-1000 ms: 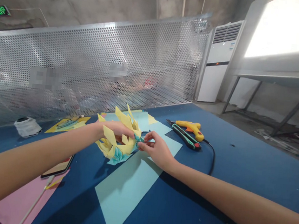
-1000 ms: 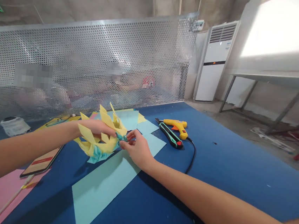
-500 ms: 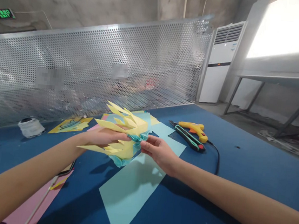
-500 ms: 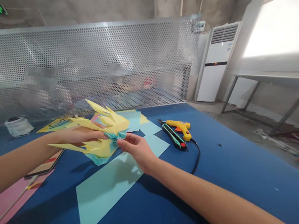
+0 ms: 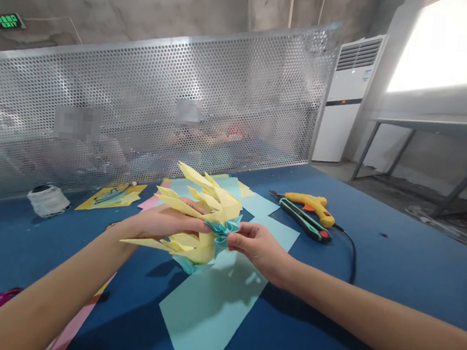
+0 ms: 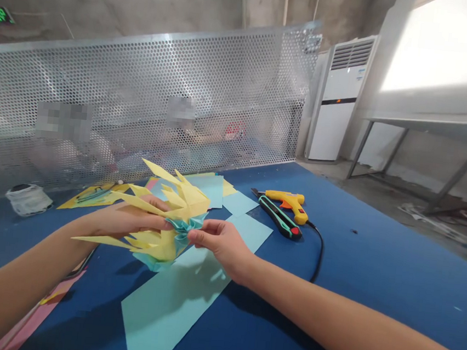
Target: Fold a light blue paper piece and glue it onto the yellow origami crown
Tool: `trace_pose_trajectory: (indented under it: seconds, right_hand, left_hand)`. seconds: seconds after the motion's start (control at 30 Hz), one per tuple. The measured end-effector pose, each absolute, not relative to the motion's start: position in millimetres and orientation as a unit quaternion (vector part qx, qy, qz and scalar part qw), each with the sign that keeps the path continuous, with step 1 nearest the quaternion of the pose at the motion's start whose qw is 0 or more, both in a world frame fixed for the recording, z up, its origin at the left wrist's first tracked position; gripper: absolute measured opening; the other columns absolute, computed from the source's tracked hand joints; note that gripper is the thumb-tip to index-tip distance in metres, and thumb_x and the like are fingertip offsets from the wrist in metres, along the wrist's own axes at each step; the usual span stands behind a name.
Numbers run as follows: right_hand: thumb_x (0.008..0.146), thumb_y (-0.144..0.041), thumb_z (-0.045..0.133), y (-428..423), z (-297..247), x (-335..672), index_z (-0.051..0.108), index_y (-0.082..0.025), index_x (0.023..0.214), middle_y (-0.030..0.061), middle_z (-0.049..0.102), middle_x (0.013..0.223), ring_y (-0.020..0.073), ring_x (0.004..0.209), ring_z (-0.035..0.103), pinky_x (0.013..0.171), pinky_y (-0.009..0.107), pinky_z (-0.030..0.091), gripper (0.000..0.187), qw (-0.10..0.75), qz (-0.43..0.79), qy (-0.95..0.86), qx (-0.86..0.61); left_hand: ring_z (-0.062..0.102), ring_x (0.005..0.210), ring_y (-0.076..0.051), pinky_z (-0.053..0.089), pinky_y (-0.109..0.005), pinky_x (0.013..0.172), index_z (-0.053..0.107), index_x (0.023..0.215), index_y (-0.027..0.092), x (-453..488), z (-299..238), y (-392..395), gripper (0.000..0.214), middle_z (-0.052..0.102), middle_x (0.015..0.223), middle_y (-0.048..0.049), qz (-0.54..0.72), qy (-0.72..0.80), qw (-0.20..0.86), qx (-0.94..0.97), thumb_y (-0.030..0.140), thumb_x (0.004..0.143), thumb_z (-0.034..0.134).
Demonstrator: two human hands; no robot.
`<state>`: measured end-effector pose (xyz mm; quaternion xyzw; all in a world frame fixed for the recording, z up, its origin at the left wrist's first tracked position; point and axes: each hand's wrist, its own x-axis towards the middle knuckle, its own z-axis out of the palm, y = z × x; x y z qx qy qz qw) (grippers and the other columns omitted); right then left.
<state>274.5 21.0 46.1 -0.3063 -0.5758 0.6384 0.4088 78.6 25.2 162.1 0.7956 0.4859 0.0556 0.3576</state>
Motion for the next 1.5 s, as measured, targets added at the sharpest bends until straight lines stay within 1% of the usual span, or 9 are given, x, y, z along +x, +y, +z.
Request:
trace_pose_trajectory:
  seconds: [0.13, 0.27, 0.33, 0.6, 0.83, 1.1, 1.23, 1.37, 1.5]
  right_hand:
    - [0.091, -0.035, 0.059, 22.9, 42.8, 271.3, 0.062, -0.013, 0.101, 0.0043, 0.065, 0.097, 0.0158, 0.084, 0.063, 0.076, 0.035, 0.052, 0.024, 0.415, 0.646, -0.559, -0.312]
    - [0.063, -0.039, 0.083, 21.4, 42.5, 268.4, 0.067, -0.015, 0.074, -0.0013, 0.066, 0.072, 0.0109, 0.067, 0.057, 0.071, 0.026, 0.045, 0.031, 0.425, 0.663, -0.530, -0.312]
    - [0.054, -0.038, 0.087, 20.5, 42.7, 267.3, 0.069, -0.017, 0.071, -0.0016, 0.068, 0.070, 0.0107, 0.066, 0.055, 0.069, 0.025, 0.043, 0.033, 0.425, 0.672, -0.518, -0.315]
    - [0.048, -0.035, 0.089, 18.9, 44.7, 263.0, 0.073, -0.018, 0.072, 0.0003, 0.070, 0.071, 0.0134, 0.069, 0.059, 0.070, 0.026, 0.044, 0.033, 0.409, 0.682, -0.502, -0.341]
    - [0.049, -0.036, 0.088, 18.4, 43.3, 259.4, 0.074, -0.019, 0.076, 0.0011, 0.072, 0.076, 0.0170, 0.076, 0.063, 0.077, 0.029, 0.047, 0.034, 0.406, 0.684, -0.504, -0.337]
    - [0.065, -0.040, 0.082, 16.9, 41.6, 255.5, 0.071, -0.020, 0.091, 0.0047, 0.072, 0.091, 0.0199, 0.090, 0.065, 0.089, 0.035, 0.046, 0.035, 0.398, 0.704, -0.504, -0.303]
    - [0.069, -0.039, 0.080, 16.7, 40.3, 255.6, 0.071, -0.020, 0.095, 0.0037, 0.071, 0.090, 0.0162, 0.085, 0.063, 0.084, 0.031, 0.046, 0.033, 0.397, 0.710, -0.505, -0.289]
    - [0.069, -0.051, 0.076, 17.8, 38.0, 255.0, 0.071, -0.019, 0.093, 0.0053, 0.069, 0.091, 0.0155, 0.083, 0.061, 0.083, 0.031, 0.045, 0.040, 0.395, 0.716, -0.503, -0.280]
    - [0.073, -0.060, 0.068, 17.0, 38.2, 255.0, 0.072, -0.017, 0.085, 0.0059, 0.068, 0.083, 0.0170, 0.080, 0.062, 0.084, 0.034, 0.045, 0.044, 0.390, 0.719, -0.502, -0.282]
  left_hand:
    - [0.064, 0.084, -0.018, 0.055, -0.036, 0.072, 0.061, 0.105, 0.015, 73.6, 156.9, 26.8, 0.026, 0.064, 0.101, -0.0041, 0.047, 0.477, 0.364, 0.799, 0.036, 0.089, 0.058]
    - [0.063, 0.079, -0.016, 0.055, -0.033, 0.068, 0.062, 0.098, 0.015, 69.8, 152.2, 26.5, 0.021, 0.065, 0.095, -0.0026, 0.045, 0.471, 0.388, 0.791, 0.034, 0.089, 0.058]
    - [0.063, 0.076, -0.015, 0.054, -0.032, 0.067, 0.062, 0.097, 0.015, 68.1, 150.0, 26.8, 0.020, 0.064, 0.093, -0.0022, 0.045, 0.469, 0.404, 0.784, 0.033, 0.090, 0.058]
    - [0.058, 0.063, -0.011, 0.050, -0.025, 0.056, 0.061, 0.089, 0.014, 60.3, 141.0, 32.6, 0.018, 0.060, 0.079, 0.0018, 0.044, 0.460, 0.452, 0.763, 0.032, 0.088, 0.060]
    - [0.058, 0.067, -0.011, 0.050, -0.026, 0.058, 0.060, 0.094, 0.015, 60.4, 142.4, 29.9, 0.016, 0.061, 0.085, 0.0002, 0.058, 0.472, 0.436, 0.764, 0.031, 0.089, 0.058]
    - [0.057, 0.065, -0.012, 0.047, -0.026, 0.062, 0.061, 0.071, 0.014, 58.2, 157.5, 31.5, 0.017, 0.056, 0.068, 0.0056, 0.070, 0.433, 0.406, 0.802, 0.024, 0.084, 0.064]
    - [0.061, 0.072, -0.014, 0.050, -0.031, 0.068, 0.062, 0.076, 0.015, 54.7, 161.2, 31.5, 0.017, 0.063, 0.077, 0.0017, 0.084, 0.425, 0.410, 0.803, 0.029, 0.085, 0.062]
    - [0.062, 0.078, -0.015, 0.048, -0.028, 0.071, 0.067, 0.081, 0.018, 49.3, 156.8, 34.9, 0.013, 0.066, 0.079, 0.0014, 0.107, 0.424, 0.410, 0.801, 0.030, 0.082, 0.062]
    - [0.062, 0.077, -0.015, 0.045, -0.025, 0.068, 0.069, 0.079, 0.019, 47.1, 154.0, 36.9, 0.017, 0.066, 0.078, 0.0019, 0.112, 0.409, 0.415, 0.805, 0.036, 0.079, 0.065]
